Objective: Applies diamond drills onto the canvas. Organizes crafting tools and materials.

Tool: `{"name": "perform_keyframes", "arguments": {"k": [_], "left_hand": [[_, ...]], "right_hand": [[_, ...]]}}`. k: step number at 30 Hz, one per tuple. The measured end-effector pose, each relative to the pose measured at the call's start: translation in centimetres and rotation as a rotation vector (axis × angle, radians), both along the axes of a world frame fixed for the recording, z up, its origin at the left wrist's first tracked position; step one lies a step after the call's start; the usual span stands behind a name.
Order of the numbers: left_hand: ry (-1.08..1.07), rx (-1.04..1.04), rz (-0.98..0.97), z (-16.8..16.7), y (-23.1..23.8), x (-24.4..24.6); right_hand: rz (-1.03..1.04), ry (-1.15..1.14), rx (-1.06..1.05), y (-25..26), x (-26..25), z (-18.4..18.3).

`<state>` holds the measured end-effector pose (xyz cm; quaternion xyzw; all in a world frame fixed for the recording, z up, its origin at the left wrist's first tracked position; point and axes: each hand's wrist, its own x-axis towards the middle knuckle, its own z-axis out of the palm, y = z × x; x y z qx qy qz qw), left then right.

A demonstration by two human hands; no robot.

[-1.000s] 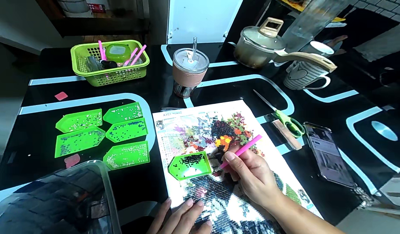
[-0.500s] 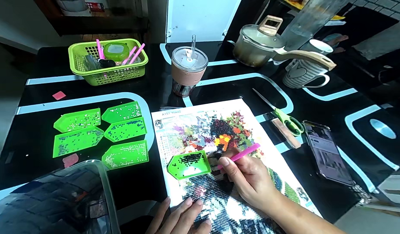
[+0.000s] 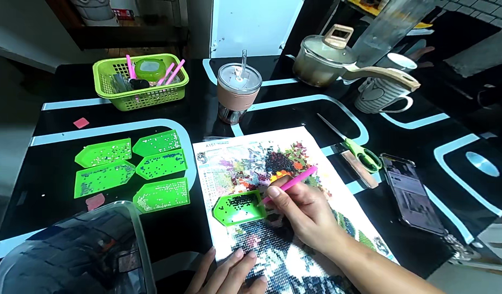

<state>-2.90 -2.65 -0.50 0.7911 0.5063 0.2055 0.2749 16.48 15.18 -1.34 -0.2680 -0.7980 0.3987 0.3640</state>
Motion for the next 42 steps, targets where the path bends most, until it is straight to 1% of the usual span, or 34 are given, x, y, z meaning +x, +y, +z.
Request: {"name": "perform_keyframes", "arguments": {"k": [3,14,16,20,21,23,26,29,38,40,42], "left_hand": [[0.004,0.005,-0.001,0.0,0.0,0.0],[0.005,-0.006,0.002,0.1,0.1,0.1],[0.009,-0.007,-0.002,0.1,0.1,0.1],[0.005,-0.002,-0.008,0.0,0.1,0.1],[0.002,-0.001,-0.011,0.0,0.1,0.1],[-0.006,-0.005,-0.01,0.0,0.1,0.0],[-0.019,-0.008,-0.006,0.0,0.1,0.0],[-0.02,-0.004,-0.008,0.0,0.0,0.0],[-0.009,0.005,-0.006,-0.1,0.0,0.0],[-0.005,-0.002,-0.009,0.0,0.0,0.0],[-0.007,-0.003,-0.008,0.0,0.0,0.1]], "right_hand": [[0.005,-0.025,0.045,0.2,-0.6,-0.3],[0.021,-0.029,0.073,0.2,-0.9,-0.5],[0.009,0.003,0.023,0.2,-0.8,-0.3],[-0.068,0.07,-0.189,0.2,0.4,0.0],[-0.071,0.083,-0.207,0.1,0.7,-0.1],[-0.046,0.077,-0.167,-0.1,0.9,-0.1],[0.008,0.005,0.021,-0.4,0.1,-0.1],[-0.005,-0.075,0.157,-0.3,-0.6,-0.4],[-0.021,-0.114,0.2,-0.2,-0.7,-0.6],[-0.014,-0.097,0.18,-0.2,-0.7,-0.5],[-0.011,-0.047,0.116,-0.2,-0.6,-0.3]]}}
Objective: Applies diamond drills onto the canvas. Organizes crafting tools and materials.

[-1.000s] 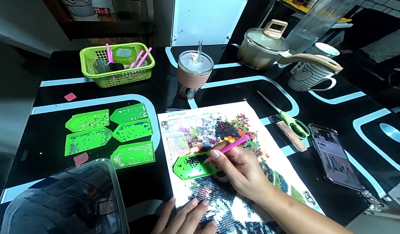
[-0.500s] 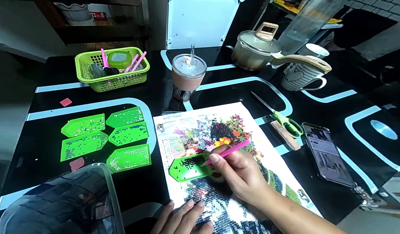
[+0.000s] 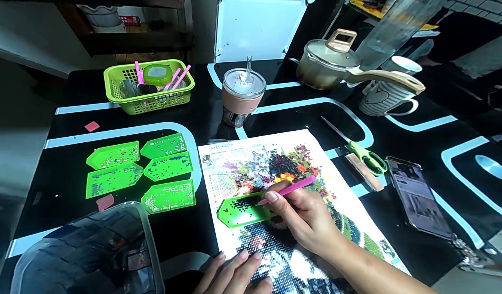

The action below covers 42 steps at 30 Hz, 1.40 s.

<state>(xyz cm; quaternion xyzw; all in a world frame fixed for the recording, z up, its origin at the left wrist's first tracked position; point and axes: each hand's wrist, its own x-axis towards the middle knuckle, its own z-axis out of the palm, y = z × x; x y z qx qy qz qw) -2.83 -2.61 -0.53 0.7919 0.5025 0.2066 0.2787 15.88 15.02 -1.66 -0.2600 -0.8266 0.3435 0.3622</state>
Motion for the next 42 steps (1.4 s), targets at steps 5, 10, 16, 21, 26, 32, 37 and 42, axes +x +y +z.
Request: {"name": "perform_keyframes", "arguments": {"k": [5,10,16,21,26,32,37,42], "left_hand": [[-0.007,0.005,0.007,-0.1,0.0,0.1],[-0.001,-0.004,-0.003,0.0,0.1,0.1],[-0.006,-0.009,-0.005,0.0,0.1,0.0],[-0.011,-0.003,0.001,0.0,0.1,0.0],[-0.007,-0.01,-0.005,0.1,0.1,-0.1],[-0.013,-0.002,-0.003,0.0,0.1,0.0],[-0.003,0.004,0.004,0.0,0.0,0.0],[-0.006,0.005,0.005,0.0,0.0,0.0]], "right_hand": [[-0.063,0.137,-0.312,0.0,1.4,0.5],[-0.09,0.107,-0.342,-0.5,3.4,-0.4],[-0.057,0.085,-0.228,-0.7,3.3,-0.8],[-0.039,0.07,-0.216,-0.7,3.2,-0.8],[-0.069,-0.08,0.017,-1.0,3.1,-0.5],[-0.043,-0.154,0.105,-1.3,3.1,0.3],[-0.024,0.025,-0.104,-0.3,1.4,0.8],[-0.024,-0.036,-0.011,0.3,-0.3,0.5]]}}
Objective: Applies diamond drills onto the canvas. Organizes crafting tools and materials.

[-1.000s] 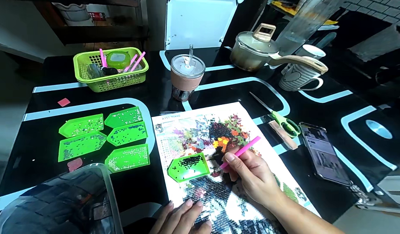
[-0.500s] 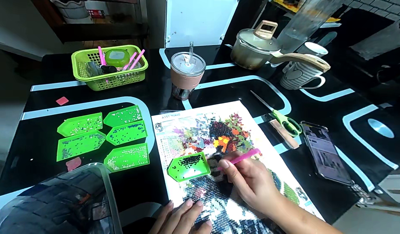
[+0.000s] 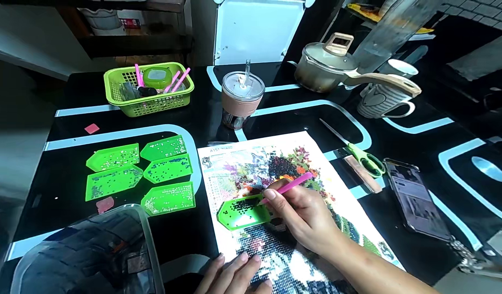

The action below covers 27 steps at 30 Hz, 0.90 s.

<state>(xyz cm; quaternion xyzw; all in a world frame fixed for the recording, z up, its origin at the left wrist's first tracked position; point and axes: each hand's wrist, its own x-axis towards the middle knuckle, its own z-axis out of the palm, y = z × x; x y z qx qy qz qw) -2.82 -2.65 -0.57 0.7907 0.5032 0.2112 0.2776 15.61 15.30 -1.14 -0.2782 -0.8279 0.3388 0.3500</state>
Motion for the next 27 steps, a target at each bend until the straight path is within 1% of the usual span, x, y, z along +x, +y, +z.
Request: {"name": "perform_keyframes", "arguments": {"k": [4,12,14,18,20,23,27], "left_hand": [[0.0,-0.006,-0.001,0.0,0.0,0.0],[-0.005,-0.008,-0.003,0.0,0.1,0.1],[-0.003,-0.012,0.001,0.1,0.1,0.1],[-0.004,-0.003,0.001,-0.1,0.1,0.2],[0.003,-0.009,-0.004,0.0,0.2,0.1],[0.004,-0.025,-0.016,0.2,0.3,0.0],[-0.001,-0.012,-0.015,0.1,0.2,0.0]], "right_hand": [[0.004,-0.006,0.025,0.2,-0.1,-0.2],[0.017,0.016,-0.004,0.2,-0.1,-0.4],[0.004,0.06,-0.087,0.2,0.2,0.0],[-0.106,0.168,-0.323,0.5,2.1,0.9],[-0.153,0.199,-0.382,0.4,3.4,0.8],[-0.153,0.17,-0.366,-0.4,4.7,-0.2],[-0.119,0.129,-0.267,-1.1,4.9,-1.0]]}}
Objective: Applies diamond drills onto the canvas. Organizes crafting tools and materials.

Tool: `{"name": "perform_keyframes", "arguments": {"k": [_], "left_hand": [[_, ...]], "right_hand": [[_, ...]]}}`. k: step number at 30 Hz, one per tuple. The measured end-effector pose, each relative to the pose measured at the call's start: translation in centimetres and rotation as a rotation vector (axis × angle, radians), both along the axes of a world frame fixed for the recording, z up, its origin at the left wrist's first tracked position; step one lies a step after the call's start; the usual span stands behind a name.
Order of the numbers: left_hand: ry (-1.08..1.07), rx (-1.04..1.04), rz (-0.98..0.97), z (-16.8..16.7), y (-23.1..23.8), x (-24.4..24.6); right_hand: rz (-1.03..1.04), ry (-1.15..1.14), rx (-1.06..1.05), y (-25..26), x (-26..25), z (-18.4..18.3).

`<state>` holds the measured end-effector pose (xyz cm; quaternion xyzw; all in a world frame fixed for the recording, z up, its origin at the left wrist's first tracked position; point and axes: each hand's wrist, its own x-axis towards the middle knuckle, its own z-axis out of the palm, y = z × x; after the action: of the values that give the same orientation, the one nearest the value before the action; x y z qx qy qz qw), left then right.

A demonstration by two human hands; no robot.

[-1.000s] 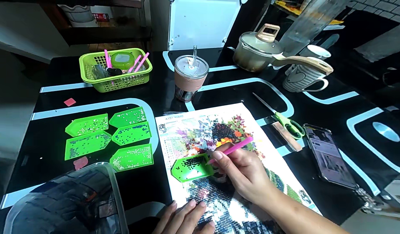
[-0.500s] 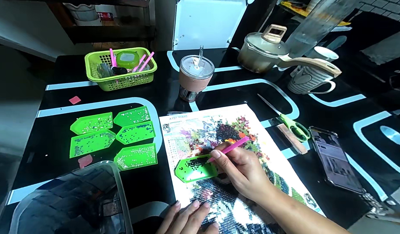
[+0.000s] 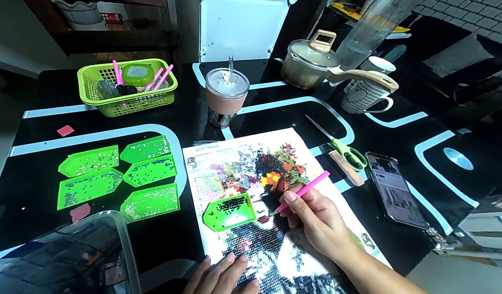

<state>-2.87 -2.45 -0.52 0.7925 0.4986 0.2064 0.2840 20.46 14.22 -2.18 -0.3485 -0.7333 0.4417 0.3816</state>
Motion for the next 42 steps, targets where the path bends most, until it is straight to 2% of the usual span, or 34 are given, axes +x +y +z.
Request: {"name": "perform_keyframes", "arguments": {"k": [12,19,22,26,31,42], "left_hand": [[0.002,-0.011,-0.001,0.1,0.0,0.0],[-0.001,-0.01,-0.001,0.1,0.0,-0.1],[-0.005,-0.011,0.006,0.2,-0.1,-0.1],[-0.008,-0.004,0.009,0.0,-0.1,0.0],[-0.006,-0.002,0.006,-0.1,-0.2,0.0],[0.004,0.002,0.013,0.0,-0.1,0.1]], "right_hand": [[0.046,-0.051,0.097,-0.1,-0.5,-0.1],[0.101,-0.247,0.349,-0.4,-0.2,0.4],[0.111,-0.237,0.284,0.4,-0.3,1.3],[0.101,-0.072,0.183,0.9,-2.6,1.8],[0.148,-0.118,0.223,1.1,-4.8,1.5],[0.153,-0.15,0.263,1.3,-5.2,1.1]]}}
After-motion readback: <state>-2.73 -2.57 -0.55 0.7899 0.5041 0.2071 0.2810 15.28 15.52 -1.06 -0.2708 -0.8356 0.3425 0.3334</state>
